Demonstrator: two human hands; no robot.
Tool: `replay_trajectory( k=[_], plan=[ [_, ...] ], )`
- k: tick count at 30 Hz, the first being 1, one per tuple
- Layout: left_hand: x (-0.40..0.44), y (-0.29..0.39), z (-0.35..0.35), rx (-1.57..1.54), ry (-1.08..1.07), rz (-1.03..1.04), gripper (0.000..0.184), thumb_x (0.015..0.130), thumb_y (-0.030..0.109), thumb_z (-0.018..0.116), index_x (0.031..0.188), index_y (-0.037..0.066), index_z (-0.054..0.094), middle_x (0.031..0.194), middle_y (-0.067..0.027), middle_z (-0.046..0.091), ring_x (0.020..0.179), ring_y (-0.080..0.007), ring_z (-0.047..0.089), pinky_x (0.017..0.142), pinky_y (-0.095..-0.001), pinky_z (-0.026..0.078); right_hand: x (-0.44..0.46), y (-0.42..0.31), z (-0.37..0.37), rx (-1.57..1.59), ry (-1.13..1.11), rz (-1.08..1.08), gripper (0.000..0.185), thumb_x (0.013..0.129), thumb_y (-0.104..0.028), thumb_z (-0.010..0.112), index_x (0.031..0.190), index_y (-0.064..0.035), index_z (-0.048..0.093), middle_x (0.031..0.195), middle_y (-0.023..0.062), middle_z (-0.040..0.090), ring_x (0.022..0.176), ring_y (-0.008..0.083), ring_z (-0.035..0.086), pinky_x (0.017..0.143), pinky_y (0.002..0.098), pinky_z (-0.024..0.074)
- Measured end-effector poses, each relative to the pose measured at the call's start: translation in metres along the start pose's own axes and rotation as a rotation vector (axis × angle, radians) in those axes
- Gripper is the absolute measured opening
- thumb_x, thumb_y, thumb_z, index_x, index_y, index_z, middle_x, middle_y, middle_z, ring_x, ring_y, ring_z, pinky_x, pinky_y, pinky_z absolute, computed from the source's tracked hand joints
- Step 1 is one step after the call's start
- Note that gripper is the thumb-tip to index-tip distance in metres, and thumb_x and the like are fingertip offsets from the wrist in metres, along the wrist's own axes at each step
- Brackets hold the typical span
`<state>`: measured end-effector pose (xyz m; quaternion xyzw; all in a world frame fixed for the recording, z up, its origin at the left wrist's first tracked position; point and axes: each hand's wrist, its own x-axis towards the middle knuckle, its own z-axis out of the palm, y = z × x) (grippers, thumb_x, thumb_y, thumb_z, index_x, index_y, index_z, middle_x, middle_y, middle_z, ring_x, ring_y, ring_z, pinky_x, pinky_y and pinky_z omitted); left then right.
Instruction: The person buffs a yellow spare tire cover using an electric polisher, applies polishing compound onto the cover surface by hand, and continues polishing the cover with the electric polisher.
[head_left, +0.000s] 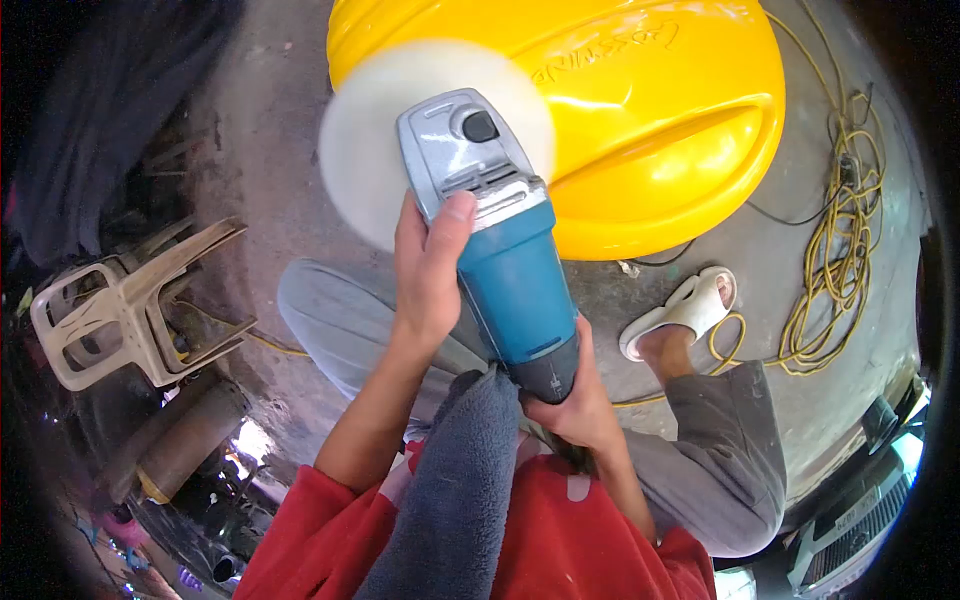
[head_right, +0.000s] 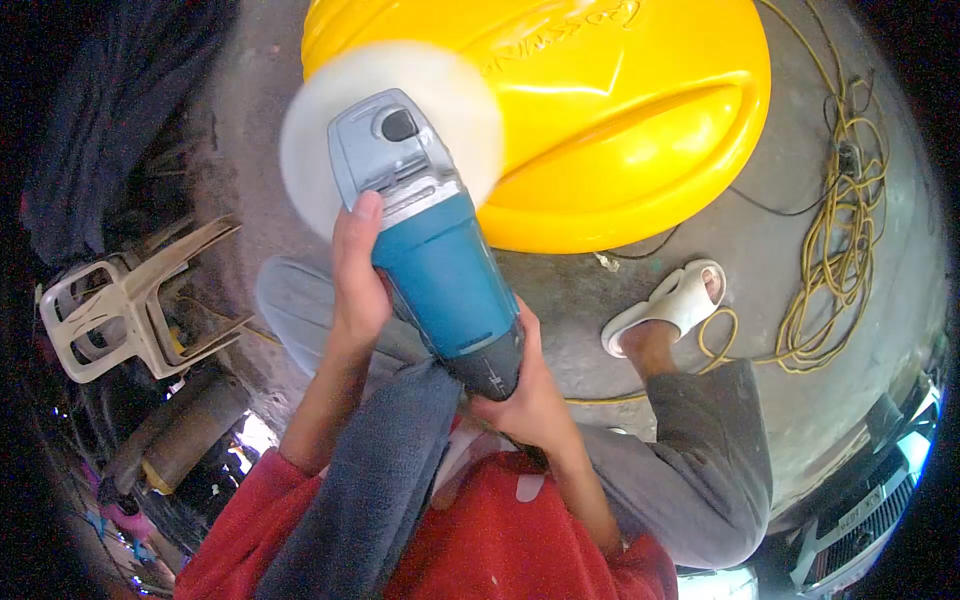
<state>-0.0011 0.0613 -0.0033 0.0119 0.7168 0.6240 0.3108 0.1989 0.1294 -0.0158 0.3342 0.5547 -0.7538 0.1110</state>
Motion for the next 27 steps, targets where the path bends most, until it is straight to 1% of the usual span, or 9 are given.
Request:
replay_trajectory(
  k=[5, 7, 9, 14, 16, 19, 22, 24, 27],
  plan=[
    [-0.017, -0.029, -0.032, -0.005, 0.181, -0.041, 0.051, 0.096, 0.031, 0.051, 0.134, -0.004, 0.045, 0.125, -0.0121, 0.054, 0.112, -0.0176, 0.051, 0.099, -0.0303, 0.039, 0.001, 0.009, 0.007, -0.003, -0.074, 0.016, 0.111, 0.061, -0.006, 0.080, 0.150, -0.0127, 0.014, 0.134, 0.0274, 0.049, 0.127, 0.0417, 0.048, 0.104, 0.0435, 0.0398],
    [-0.025, -0.037, -0.051, -0.078, 0.249, -0.042, 0.051, 0.099, 0.039, 0.041, 0.129, -0.002, 0.051, 0.121, -0.0142, 0.060, 0.110, -0.0241, 0.059, 0.100, -0.0375, 0.044, 0.005, 0.011, 0.013, -0.069, -0.161, -0.018, 0.113, 0.061, -0.009, 0.082, 0.150, -0.0130, 0.014, 0.134, 0.0294, 0.048, 0.126, 0.0447, 0.048, 0.104, 0.0458, 0.0402],
    [-0.029, -0.034, -0.051, -0.053, 0.273, -0.027, 0.054, 0.099, 0.040, 0.038, 0.130, -0.002, 0.051, 0.120, -0.0153, 0.061, 0.108, -0.0260, 0.061, 0.098, -0.0388, 0.045, 0.006, 0.016, 0.015, -0.051, -0.197, -0.019, 0.112, 0.060, -0.010, 0.082, 0.150, -0.0133, 0.014, 0.133, 0.0300, 0.049, 0.124, 0.0469, 0.048, 0.104, 0.0470, 0.0409],
    [-0.018, -0.035, -0.042, 0.098, 0.200, 0.050, 0.049, 0.099, 0.036, 0.042, 0.129, -0.002, 0.051, 0.122, -0.0147, 0.060, 0.113, -0.0234, 0.058, 0.102, -0.0377, 0.043, 0.006, 0.017, 0.006, -0.010, -0.134, -0.081, 0.113, 0.059, -0.006, 0.081, 0.150, -0.0112, 0.014, 0.134, 0.0264, 0.049, 0.126, 0.0423, 0.049, 0.105, 0.0437, 0.0390],
    [-0.007, -0.013, -0.013, 0.015, 0.082, 0.079, 0.049, 0.098, 0.033, 0.045, 0.131, -0.003, 0.047, 0.122, -0.0124, 0.058, 0.111, -0.0192, 0.055, 0.099, -0.0330, 0.041, 0.006, 0.008, -0.002, 0.017, -0.096, -0.055, 0.113, 0.059, -0.004, 0.081, 0.150, -0.0109, 0.014, 0.135, 0.0257, 0.049, 0.126, 0.0408, 0.049, 0.106, 0.0431, 0.0384],
    [-0.001, -0.001, 0.007, 0.007, 0.055, 0.021, 0.050, 0.096, 0.028, 0.052, 0.133, -0.004, 0.044, 0.120, -0.0082, 0.056, 0.106, -0.0121, 0.051, 0.094, -0.0265, 0.039, 0.007, 0.006, -0.008, 0.052, -0.038, -0.028, 0.115, 0.057, -0.002, 0.081, 0.150, -0.0108, 0.014, 0.135, 0.0248, 0.049, 0.127, 0.0387, 0.048, 0.106, 0.0428, 0.0379],
    [-0.001, -0.009, 0.000, -0.076, 0.038, 0.024, 0.049, 0.097, 0.030, 0.051, 0.132, -0.004, 0.046, 0.121, -0.0083, 0.056, 0.107, -0.0134, 0.051, 0.096, -0.0276, 0.039, 0.010, 0.011, -0.006, 0.099, -0.058, -0.039, 0.113, 0.059, -0.003, 0.080, 0.150, -0.0108, 0.014, 0.133, 0.0256, 0.050, 0.127, 0.0395, 0.049, 0.105, 0.0421, 0.0386],
    [-0.010, -0.029, -0.029, -0.005, 0.200, -0.012, 0.050, 0.099, 0.038, 0.043, 0.128, -0.001, 0.052, 0.121, -0.0134, 0.061, 0.111, -0.0228, 0.059, 0.099, -0.0370, 0.044, 0.011, 0.007, -0.001, -0.026, -0.109, -0.046, 0.110, 0.060, -0.005, 0.079, 0.150, -0.0119, 0.014, 0.129, 0.0275, 0.052, 0.123, 0.0424, 0.051, 0.103, 0.0416, 0.0413],
    [-0.020, -0.038, -0.050, -0.140, 0.357, -0.035, 0.053, 0.098, 0.041, 0.041, 0.128, -0.001, 0.052, 0.118, -0.0143, 0.062, 0.107, -0.0251, 0.061, 0.096, -0.0398, 0.047, 0.018, 0.010, 0.009, -0.034, -0.210, 0.027, 0.109, 0.061, -0.006, 0.077, 0.150, -0.0132, 0.014, 0.127, 0.0286, 0.053, 0.120, 0.0457, 0.052, 0.100, 0.0422, 0.0435]
  ],
)
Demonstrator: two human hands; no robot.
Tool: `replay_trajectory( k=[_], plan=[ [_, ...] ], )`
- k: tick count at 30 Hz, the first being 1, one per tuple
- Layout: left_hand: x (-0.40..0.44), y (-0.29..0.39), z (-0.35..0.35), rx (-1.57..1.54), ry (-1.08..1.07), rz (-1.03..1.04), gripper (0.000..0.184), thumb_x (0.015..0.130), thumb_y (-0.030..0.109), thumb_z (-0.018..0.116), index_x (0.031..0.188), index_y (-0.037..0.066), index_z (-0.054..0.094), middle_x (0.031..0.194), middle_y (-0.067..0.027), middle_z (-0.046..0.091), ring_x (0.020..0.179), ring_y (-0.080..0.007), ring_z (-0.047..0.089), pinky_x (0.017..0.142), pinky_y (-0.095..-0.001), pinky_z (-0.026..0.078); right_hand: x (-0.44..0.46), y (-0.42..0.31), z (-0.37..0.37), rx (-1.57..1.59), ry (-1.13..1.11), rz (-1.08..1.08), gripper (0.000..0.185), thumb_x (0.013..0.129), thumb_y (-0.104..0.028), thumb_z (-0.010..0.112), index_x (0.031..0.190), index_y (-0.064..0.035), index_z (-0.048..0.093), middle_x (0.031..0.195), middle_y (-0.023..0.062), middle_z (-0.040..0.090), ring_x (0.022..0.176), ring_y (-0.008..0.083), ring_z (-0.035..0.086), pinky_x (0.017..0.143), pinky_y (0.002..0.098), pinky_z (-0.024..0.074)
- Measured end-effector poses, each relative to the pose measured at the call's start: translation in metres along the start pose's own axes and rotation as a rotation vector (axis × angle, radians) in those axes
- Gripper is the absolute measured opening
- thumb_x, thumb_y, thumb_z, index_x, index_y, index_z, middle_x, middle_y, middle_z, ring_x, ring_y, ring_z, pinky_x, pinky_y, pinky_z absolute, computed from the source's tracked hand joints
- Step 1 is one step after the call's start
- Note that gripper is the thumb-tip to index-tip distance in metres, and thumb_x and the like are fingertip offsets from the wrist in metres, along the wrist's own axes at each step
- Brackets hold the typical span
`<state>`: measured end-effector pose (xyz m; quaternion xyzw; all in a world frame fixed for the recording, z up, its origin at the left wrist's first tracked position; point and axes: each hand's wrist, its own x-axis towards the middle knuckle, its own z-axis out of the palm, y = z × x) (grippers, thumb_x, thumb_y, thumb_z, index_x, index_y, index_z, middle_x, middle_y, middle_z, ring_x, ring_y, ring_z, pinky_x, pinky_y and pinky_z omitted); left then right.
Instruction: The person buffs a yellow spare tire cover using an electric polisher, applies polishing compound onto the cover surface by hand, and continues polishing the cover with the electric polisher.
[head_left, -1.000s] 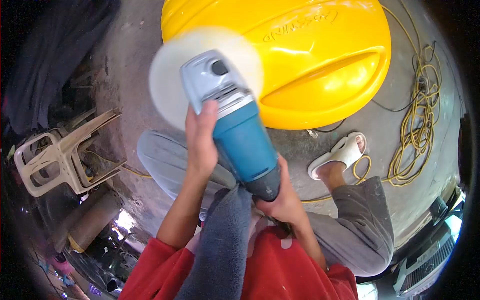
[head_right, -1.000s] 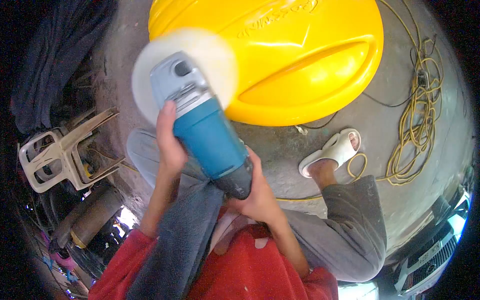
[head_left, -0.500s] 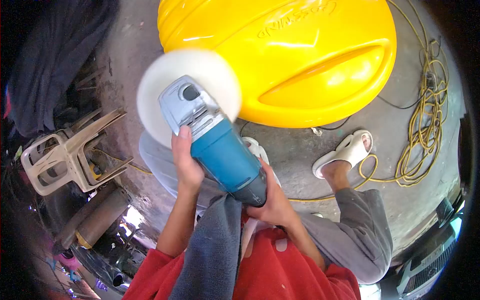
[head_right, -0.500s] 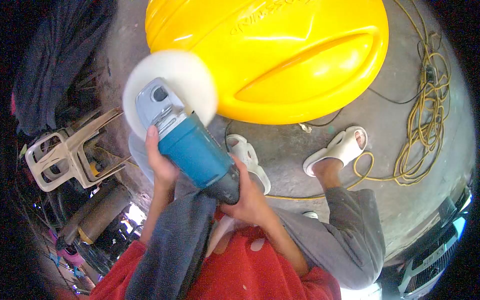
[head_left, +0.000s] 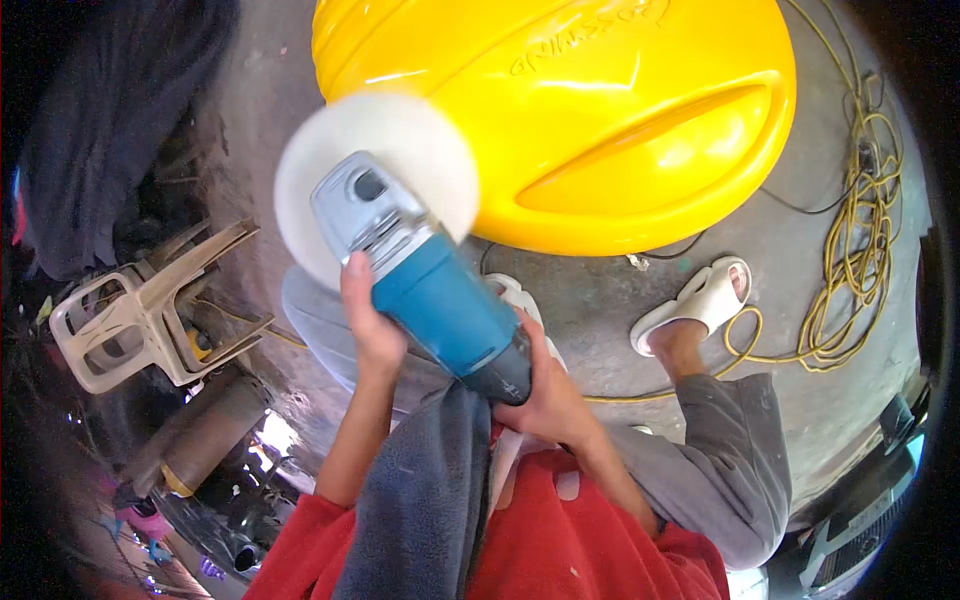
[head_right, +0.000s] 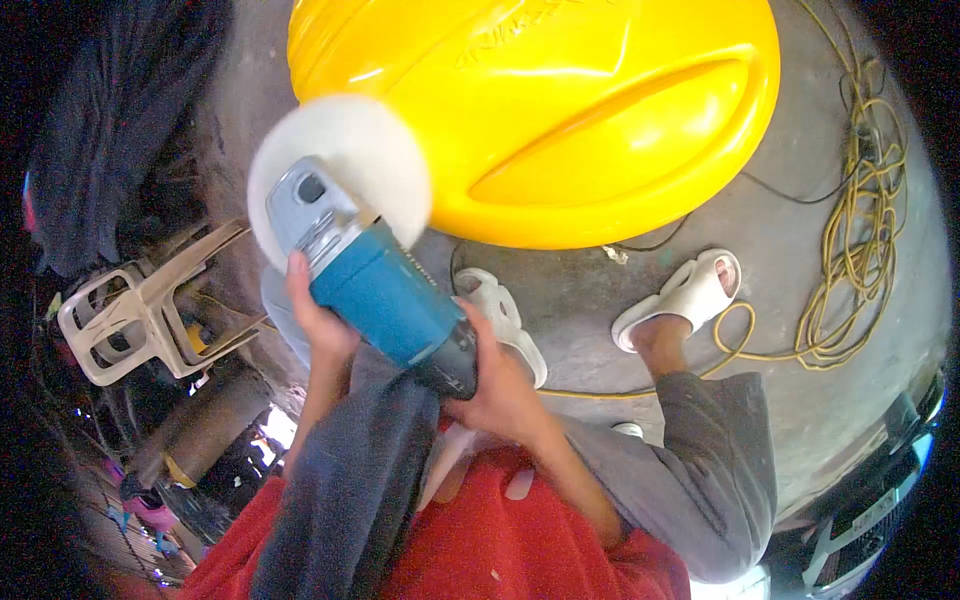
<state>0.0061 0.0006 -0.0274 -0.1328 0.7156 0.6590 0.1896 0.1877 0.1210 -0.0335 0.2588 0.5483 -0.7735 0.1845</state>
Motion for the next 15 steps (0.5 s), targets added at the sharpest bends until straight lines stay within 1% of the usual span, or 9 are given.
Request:
replay_trajectory(
  k=[1, 5, 7, 8, 10, 11, 13, 14, 15],
  plan=[
    [-0.002, 0.004, -0.005, -0.030, -0.012, -0.025, 0.052, 0.098, 0.041, 0.042, 0.128, 0.000, 0.052, 0.120, -0.0150, 0.062, 0.110, -0.0268, 0.060, 0.097, -0.0414, 0.047, 0.004, 0.008, 0.005, -0.022, 0.017, -0.081, 0.110, 0.060, -0.006, 0.077, 0.150, -0.0143, 0.014, 0.125, 0.0288, 0.054, 0.117, 0.0480, 0.053, 0.098, 0.0433, 0.0446],
    [0.032, 0.004, -0.022, 0.013, -0.079, 0.078, 0.051, 0.098, 0.040, 0.043, 0.127, 0.000, 0.053, 0.121, -0.0147, 0.061, 0.109, -0.0264, 0.060, 0.098, -0.0410, 0.046, 0.032, 0.014, 0.018, 0.030, 0.015, -0.155, 0.107, 0.063, -0.003, 0.075, 0.150, -0.0133, 0.014, 0.126, 0.0278, 0.054, 0.118, 0.0457, 0.054, 0.100, 0.0423, 0.0432],
    [0.066, -0.001, -0.035, -0.307, -0.162, -0.026, 0.049, 0.097, 0.038, 0.045, 0.126, 0.000, 0.054, 0.121, -0.0139, 0.061, 0.110, -0.0253, 0.059, 0.099, -0.0400, 0.045, 0.050, 0.012, 0.025, 0.063, 0.147, -0.421, 0.104, 0.067, 0.000, 0.072, 0.151, -0.0126, 0.011, 0.126, 0.0262, 0.055, 0.116, 0.0423, 0.056, 0.101, 0.0412, 0.0418],
    [0.077, 0.003, -0.026, -0.414, -0.192, -0.059, 0.048, 0.096, 0.037, 0.045, 0.125, 0.000, 0.055, 0.121, -0.0136, 0.061, 0.110, -0.0249, 0.059, 0.099, -0.0396, 0.045, 0.058, 0.009, 0.027, 0.059, 0.150, -0.436, 0.104, 0.067, 0.000, 0.072, 0.151, -0.0126, 0.011, 0.126, 0.0262, 0.055, 0.116, 0.0423, 0.056, 0.101, 0.0412, 0.0418],
    [0.067, 0.048, 0.042, 0.215, -0.321, 0.258, 0.044, 0.095, 0.027, 0.049, 0.123, -0.005, 0.054, 0.118, -0.0113, 0.059, 0.110, -0.0178, 0.053, 0.097, -0.0293, 0.039, 0.069, 0.003, 0.032, 0.214, 0.246, -0.418, 0.104, 0.069, 0.002, 0.070, 0.151, -0.0097, 0.007, 0.128, 0.0249, 0.054, 0.118, 0.0379, 0.055, 0.102, 0.0403, 0.0398],
    [0.071, 0.054, 0.057, 0.220, -0.325, 0.269, 0.044, 0.095, 0.027, 0.049, 0.123, -0.005, 0.054, 0.118, -0.0113, 0.059, 0.110, -0.0178, 0.053, 0.097, -0.0293, 0.039, 0.075, 0.001, 0.036, 0.220, 0.247, -0.430, 0.104, 0.069, 0.002, 0.070, 0.151, -0.0097, 0.007, 0.128, 0.0249, 0.054, 0.118, 0.0379, 0.055, 0.102, 0.0403, 0.0398],
    [0.081, 0.064, 0.085, 0.341, -0.517, 0.312, 0.044, 0.093, 0.028, 0.052, 0.122, -0.005, 0.054, 0.114, -0.0090, 0.060, 0.106, -0.0142, 0.053, 0.094, -0.0268, 0.040, 0.088, -0.001, 0.039, 0.342, 0.353, -0.413, 0.104, 0.070, 0.000, 0.071, 0.150, -0.0070, 0.004, 0.131, 0.0248, 0.051, 0.121, 0.0361, 0.054, 0.102, 0.0402, 0.0396],
    [0.083, 0.067, 0.100, 0.348, -0.532, 0.321, 0.044, 0.093, 0.028, 0.052, 0.122, -0.005, 0.054, 0.114, -0.0090, 0.060, 0.106, -0.0142, 0.053, 0.094, -0.0268, 0.040, 0.095, 0.001, 0.035, 0.352, 0.365, -0.425, 0.104, 0.070, 0.000, 0.071, 0.150, -0.0070, 0.004, 0.131, 0.0248, 0.051, 0.121, 0.0361, 0.054, 0.102, 0.0402, 0.0396],
    [0.085, 0.069, 0.114, 0.338, -0.587, 0.340, 0.044, 0.093, 0.029, 0.053, 0.121, -0.004, 0.055, 0.113, -0.0082, 0.061, 0.104, -0.0133, 0.054, 0.094, -0.0263, 0.040, 0.103, 0.003, 0.031, 0.401, 0.352, -0.433, 0.104, 0.071, -0.003, 0.074, 0.149, -0.0035, 0.005, 0.133, 0.0228, 0.048, 0.122, 0.0314, 0.051, 0.104, 0.0385, 0.0375]
  ],
)
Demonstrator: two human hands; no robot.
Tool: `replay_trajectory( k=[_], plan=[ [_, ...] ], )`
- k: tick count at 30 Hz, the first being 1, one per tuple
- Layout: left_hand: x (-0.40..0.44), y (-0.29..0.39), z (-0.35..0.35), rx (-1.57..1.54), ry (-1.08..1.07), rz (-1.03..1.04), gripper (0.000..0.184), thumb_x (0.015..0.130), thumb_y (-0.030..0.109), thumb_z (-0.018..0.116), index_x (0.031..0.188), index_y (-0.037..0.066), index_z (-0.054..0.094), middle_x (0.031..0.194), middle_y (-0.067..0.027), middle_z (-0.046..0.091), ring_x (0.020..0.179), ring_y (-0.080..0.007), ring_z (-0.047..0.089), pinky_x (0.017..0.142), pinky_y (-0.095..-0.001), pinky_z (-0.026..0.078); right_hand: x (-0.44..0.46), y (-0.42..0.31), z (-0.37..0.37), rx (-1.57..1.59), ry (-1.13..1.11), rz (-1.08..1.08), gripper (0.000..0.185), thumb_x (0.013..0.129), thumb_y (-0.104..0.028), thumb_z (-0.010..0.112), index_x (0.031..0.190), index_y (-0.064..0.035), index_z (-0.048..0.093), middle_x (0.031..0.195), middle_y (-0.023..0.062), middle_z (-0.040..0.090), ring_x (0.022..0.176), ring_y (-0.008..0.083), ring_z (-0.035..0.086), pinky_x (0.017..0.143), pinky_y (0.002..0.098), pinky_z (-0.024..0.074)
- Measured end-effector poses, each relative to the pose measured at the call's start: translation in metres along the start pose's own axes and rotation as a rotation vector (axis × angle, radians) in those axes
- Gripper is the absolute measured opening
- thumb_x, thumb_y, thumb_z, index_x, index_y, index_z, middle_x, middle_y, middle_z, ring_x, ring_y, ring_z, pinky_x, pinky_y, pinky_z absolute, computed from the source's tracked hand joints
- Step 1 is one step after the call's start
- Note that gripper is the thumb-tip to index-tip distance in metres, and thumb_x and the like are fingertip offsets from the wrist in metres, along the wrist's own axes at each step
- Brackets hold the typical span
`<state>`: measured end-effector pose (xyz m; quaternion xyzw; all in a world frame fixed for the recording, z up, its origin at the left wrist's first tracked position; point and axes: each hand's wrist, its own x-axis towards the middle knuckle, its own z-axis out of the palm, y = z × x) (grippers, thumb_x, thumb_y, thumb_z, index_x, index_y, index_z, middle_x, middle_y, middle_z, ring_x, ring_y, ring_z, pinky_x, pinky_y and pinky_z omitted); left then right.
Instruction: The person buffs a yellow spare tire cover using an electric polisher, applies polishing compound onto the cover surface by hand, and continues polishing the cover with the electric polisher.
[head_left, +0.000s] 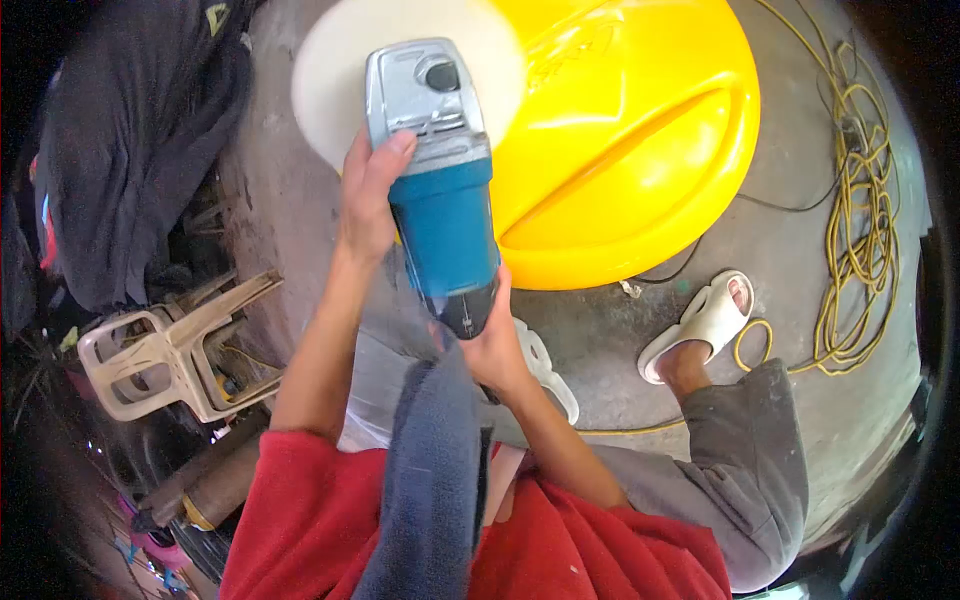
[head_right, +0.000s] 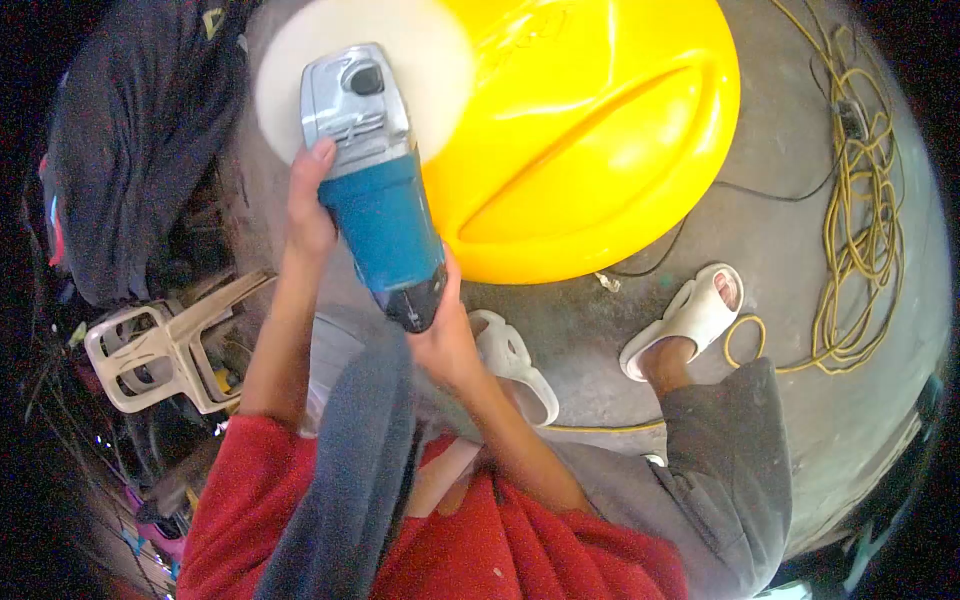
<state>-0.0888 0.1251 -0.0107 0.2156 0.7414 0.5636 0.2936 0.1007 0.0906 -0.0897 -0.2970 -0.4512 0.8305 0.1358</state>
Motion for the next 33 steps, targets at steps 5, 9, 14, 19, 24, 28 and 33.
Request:
replay_trajectory(
  k=[5, 9, 14, 19, 24, 28, 33],
  plan=[
    [0.045, 0.017, 0.029, 0.135, -0.100, 0.104, 0.044, 0.092, 0.033, 0.054, 0.115, -0.004, 0.058, 0.109, -0.0079, 0.063, 0.101, -0.0152, 0.055, 0.093, -0.0283, 0.041, 0.034, -0.021, -0.005, -0.155, 0.165, -0.114, 0.104, 0.073, -0.010, 0.078, 0.147, 0.0009, 0.006, 0.130, 0.0195, 0.048, 0.117, 0.0260, 0.052, 0.101, 0.0363, 0.0389],
    [0.069, 0.016, 0.032, 0.024, -0.168, 0.045, 0.045, 0.093, 0.036, 0.052, 0.116, -0.002, 0.059, 0.112, -0.0088, 0.063, 0.103, -0.0175, 0.056, 0.095, -0.0297, 0.040, 0.046, -0.027, -0.013, 0.096, 0.132, -0.088, 0.105, 0.071, -0.011, 0.079, 0.147, 0.0005, 0.007, 0.129, 0.0202, 0.048, 0.117, 0.0263, 0.051, 0.101, 0.0372, 0.0392],
    [0.056, 0.000, -0.003, 0.004, -0.029, -0.041, 0.053, 0.091, 0.041, 0.051, 0.121, -0.001, 0.058, 0.115, -0.0142, 0.065, 0.101, -0.0243, 0.063, 0.093, -0.0358, 0.048, 0.040, -0.013, 0.007, -0.051, 0.096, -0.203, 0.104, 0.074, -0.010, 0.076, 0.148, -0.0001, 0.003, 0.127, 0.0210, 0.050, 0.115, 0.0281, 0.054, 0.101, 0.0382, 0.0404],
    [0.037, -0.010, -0.035, -0.038, -0.012, -0.099, 0.058, 0.089, 0.043, 0.050, 0.126, -0.002, 0.055, 0.117, -0.0164, 0.064, 0.103, -0.0270, 0.063, 0.093, -0.0380, 0.049, 0.024, -0.007, 0.028, 0.115, 0.008, -0.028, 0.105, 0.073, -0.010, 0.077, 0.149, -0.0021, 0.004, 0.130, 0.0230, 0.049, 0.118, 0.0320, 0.053, 0.102, 0.0400, 0.0399],
    [0.038, 0.004, -0.018, 0.017, -0.013, -0.030, 0.054, 0.090, 0.040, 0.051, 0.124, -0.002, 0.056, 0.116, -0.0154, 0.064, 0.104, -0.0253, 0.062, 0.094, -0.0372, 0.047, 0.030, -0.015, 0.026, 0.023, 0.044, -0.016, 0.105, 0.073, -0.012, 0.077, 0.149, -0.0019, 0.004, 0.131, 0.0236, 0.047, 0.119, 0.0322, 0.053, 0.102, 0.0402, 0.0401],
    [0.082, -0.008, -0.015, 0.048, -0.034, -0.010, 0.050, 0.092, 0.037, 0.051, 0.123, -0.002, 0.056, 0.118, -0.0112, 0.062, 0.107, -0.0206, 0.058, 0.099, -0.0333, 0.041, 0.052, -0.020, 0.017, -0.055, 0.145, -0.178, 0.104, 0.073, -0.011, 0.077, 0.148, -0.0015, 0.005, 0.133, 0.0234, 0.046, 0.119, 0.0313, 0.053, 0.101, 0.0397, 0.0403],
    [0.108, 0.018, 0.018, 0.084, -0.209, 0.000, 0.047, 0.094, 0.037, 0.051, 0.118, -0.003, 0.059, 0.117, -0.0090, 0.062, 0.109, -0.0171, 0.054, 0.100, -0.0289, 0.037, 0.071, -0.031, 0.013, 0.113, 0.220, -0.191, 0.104, 0.072, -0.011, 0.076, 0.149, -0.0035, 0.005, 0.123, 0.0295, 0.053, 0.112, 0.0420, 0.058, 0.095, 0.0442, 0.0451]
  ],
)
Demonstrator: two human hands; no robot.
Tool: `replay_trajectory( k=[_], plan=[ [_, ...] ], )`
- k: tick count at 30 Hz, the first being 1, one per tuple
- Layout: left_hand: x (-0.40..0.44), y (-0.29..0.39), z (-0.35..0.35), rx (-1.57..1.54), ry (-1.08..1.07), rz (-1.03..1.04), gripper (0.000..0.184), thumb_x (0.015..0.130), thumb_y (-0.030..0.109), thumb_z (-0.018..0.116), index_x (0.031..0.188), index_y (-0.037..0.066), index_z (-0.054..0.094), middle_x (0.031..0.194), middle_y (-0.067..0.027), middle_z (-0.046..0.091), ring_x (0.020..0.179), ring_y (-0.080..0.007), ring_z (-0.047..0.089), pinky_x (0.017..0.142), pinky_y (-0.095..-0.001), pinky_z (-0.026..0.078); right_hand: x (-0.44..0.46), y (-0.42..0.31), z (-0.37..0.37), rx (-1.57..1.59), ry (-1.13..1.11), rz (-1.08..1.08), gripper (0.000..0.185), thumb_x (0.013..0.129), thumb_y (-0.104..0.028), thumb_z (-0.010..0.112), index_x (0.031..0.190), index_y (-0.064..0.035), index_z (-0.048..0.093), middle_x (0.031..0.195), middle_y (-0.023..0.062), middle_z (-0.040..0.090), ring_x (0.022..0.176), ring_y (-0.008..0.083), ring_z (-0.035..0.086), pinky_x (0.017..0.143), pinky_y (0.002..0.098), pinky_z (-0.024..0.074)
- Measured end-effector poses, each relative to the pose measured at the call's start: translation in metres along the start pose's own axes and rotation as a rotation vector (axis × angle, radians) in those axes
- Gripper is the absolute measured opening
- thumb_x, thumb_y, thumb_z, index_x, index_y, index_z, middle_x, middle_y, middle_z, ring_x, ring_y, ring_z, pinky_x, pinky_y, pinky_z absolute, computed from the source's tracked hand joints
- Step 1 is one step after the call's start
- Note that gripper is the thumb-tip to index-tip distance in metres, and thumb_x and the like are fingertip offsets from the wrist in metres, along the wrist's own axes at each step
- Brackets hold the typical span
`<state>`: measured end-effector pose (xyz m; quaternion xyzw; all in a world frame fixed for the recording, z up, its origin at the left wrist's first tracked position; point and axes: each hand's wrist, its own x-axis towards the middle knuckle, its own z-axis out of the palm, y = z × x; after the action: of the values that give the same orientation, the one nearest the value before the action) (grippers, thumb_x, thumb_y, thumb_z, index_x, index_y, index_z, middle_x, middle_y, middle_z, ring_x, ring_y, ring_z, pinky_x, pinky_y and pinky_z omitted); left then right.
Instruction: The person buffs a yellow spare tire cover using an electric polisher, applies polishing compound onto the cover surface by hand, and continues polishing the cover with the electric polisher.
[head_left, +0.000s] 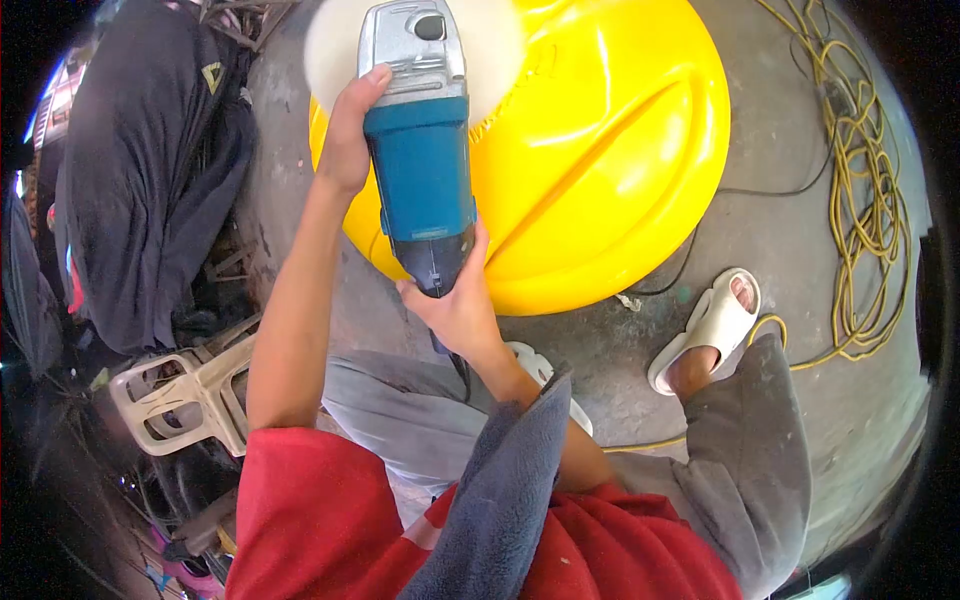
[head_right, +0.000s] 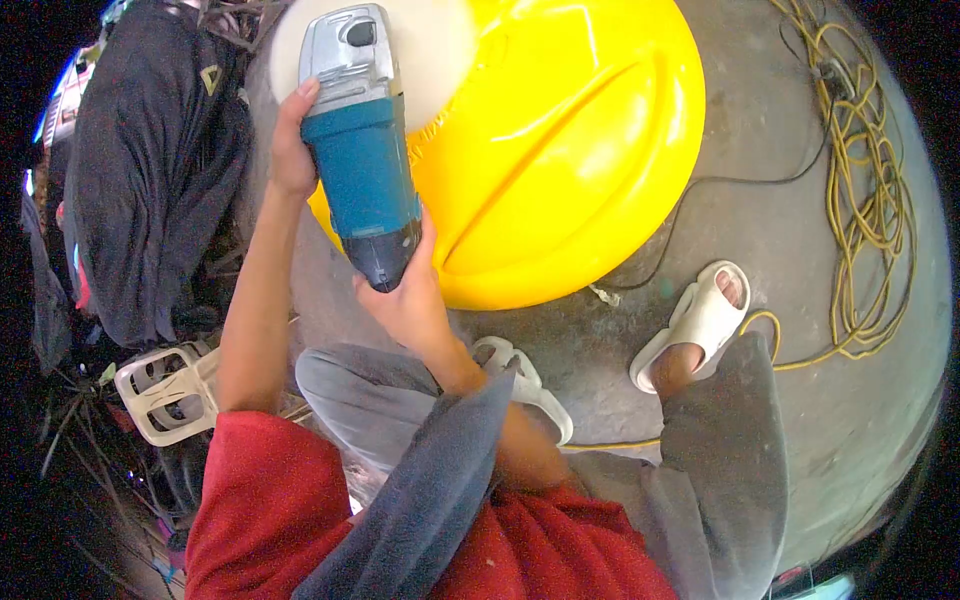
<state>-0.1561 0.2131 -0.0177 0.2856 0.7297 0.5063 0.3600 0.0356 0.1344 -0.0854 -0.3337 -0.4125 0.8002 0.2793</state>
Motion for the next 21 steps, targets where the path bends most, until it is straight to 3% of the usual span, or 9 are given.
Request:
replay_trajectory(
  k=[1, 3, 5, 7, 10, 13, 19, 21],
  plan=[
    [-0.001, 0.006, 0.006, -0.054, -0.037, -0.018, 0.047, 0.094, 0.037, 0.049, 0.116, -0.003, 0.060, 0.114, -0.0093, 0.063, 0.106, -0.0169, 0.056, 0.098, -0.0289, 0.039, 0.000, 0.000, 0.000, 0.001, 0.003, -0.003, 0.104, 0.072, -0.011, 0.076, 0.149, -0.0035, 0.005, 0.123, 0.0295, 0.053, 0.112, 0.0420, 0.058, 0.095, 0.0442, 0.0451],
    [-0.003, 0.003, 0.002, -0.043, -0.016, -0.029, 0.046, 0.094, 0.037, 0.049, 0.117, -0.002, 0.060, 0.114, -0.0094, 0.063, 0.105, -0.0172, 0.057, 0.097, -0.0291, 0.040, 0.002, -0.001, -0.001, -0.009, -0.049, -0.016, 0.104, 0.073, -0.007, 0.077, 0.148, 0.0010, 0.004, 0.132, 0.0220, 0.045, 0.118, 0.0298, 0.052, 0.102, 0.0391, 0.0395],
    [-0.011, 0.001, -0.001, -0.035, 0.013, -0.047, 0.046, 0.094, 0.036, 0.049, 0.117, -0.002, 0.060, 0.113, -0.0096, 0.064, 0.104, -0.0175, 0.057, 0.096, -0.0292, 0.041, -0.004, 0.003, 0.002, -0.033, -0.048, -0.032, 0.105, 0.073, -0.007, 0.077, 0.148, 0.0010, 0.004, 0.132, 0.0219, 0.045, 0.119, 0.0297, 0.051, 0.103, 0.0394, 0.0389],
    [-0.027, 0.004, -0.003, -0.004, 0.112, -0.073, 0.051, 0.092, 0.041, 0.049, 0.119, -0.001, 0.059, 0.112, -0.0138, 0.066, 0.098, -0.0233, 0.063, 0.092, -0.0348, 0.048, -0.014, 0.006, 0.007, -0.054, -0.052, -0.045, 0.105, 0.072, -0.007, 0.077, 0.148, 0.0010, 0.005, 0.132, 0.0217, 0.045, 0.120, 0.0297, 0.051, 0.103, 0.0398, 0.0382],
    [-0.040, -0.009, -0.023, -0.033, 0.156, -0.078, 0.051, 0.092, 0.040, 0.049, 0.121, -0.002, 0.059, 0.114, -0.0140, 0.065, 0.100, -0.0235, 0.063, 0.093, -0.0358, 0.047, -0.026, 0.007, 0.012, -0.044, -0.084, 0.009, 0.105, 0.072, -0.008, 0.077, 0.148, 0.0010, 0.005, 0.133, 0.0224, 0.044, 0.123, 0.0303, 0.048, 0.105, 0.0404, 0.0367],
    [-0.047, -0.005, -0.022, -0.005, 0.106, -0.062, 0.050, 0.092, 0.038, 0.049, 0.122, -0.002, 0.058, 0.117, -0.0132, 0.064, 0.105, -0.0228, 0.061, 0.096, -0.0351, 0.045, -0.029, 0.012, 0.013, -0.008, -0.108, 0.068, 0.105, 0.072, -0.010, 0.077, 0.148, 0.0004, 0.005, 0.134, 0.0227, 0.044, 0.123, 0.0306, 0.048, 0.104, 0.0402, 0.0367],
    [-0.014, 0.007, 0.007, 0.034, 0.104, -0.015, 0.047, 0.093, 0.037, 0.051, 0.119, -0.002, 0.058, 0.115, -0.0102, 0.063, 0.106, -0.0189, 0.058, 0.098, -0.0319, 0.041, -0.005, -0.003, 0.003, -0.086, -0.026, -0.025, 0.105, 0.074, -0.009, 0.076, 0.148, -0.0010, 0.003, 0.129, 0.0216, 0.048, 0.115, 0.0288, 0.053, 0.100, 0.0393, 0.0409],
    [0.013, 0.004, 0.008, 0.022, 0.054, 0.007, 0.045, 0.094, 0.036, 0.052, 0.118, -0.002, 0.059, 0.114, -0.0075, 0.062, 0.107, -0.0158, 0.055, 0.099, -0.0290, 0.038, 0.005, -0.007, 0.000, 0.026, -0.005, 0.038, 0.101, 0.073, -0.009, 0.074, 0.148, -0.0019, 0.007, 0.126, 0.0260, 0.049, 0.114, 0.0356, 0.055, 0.098, 0.0419, 0.0422]
  ],
)
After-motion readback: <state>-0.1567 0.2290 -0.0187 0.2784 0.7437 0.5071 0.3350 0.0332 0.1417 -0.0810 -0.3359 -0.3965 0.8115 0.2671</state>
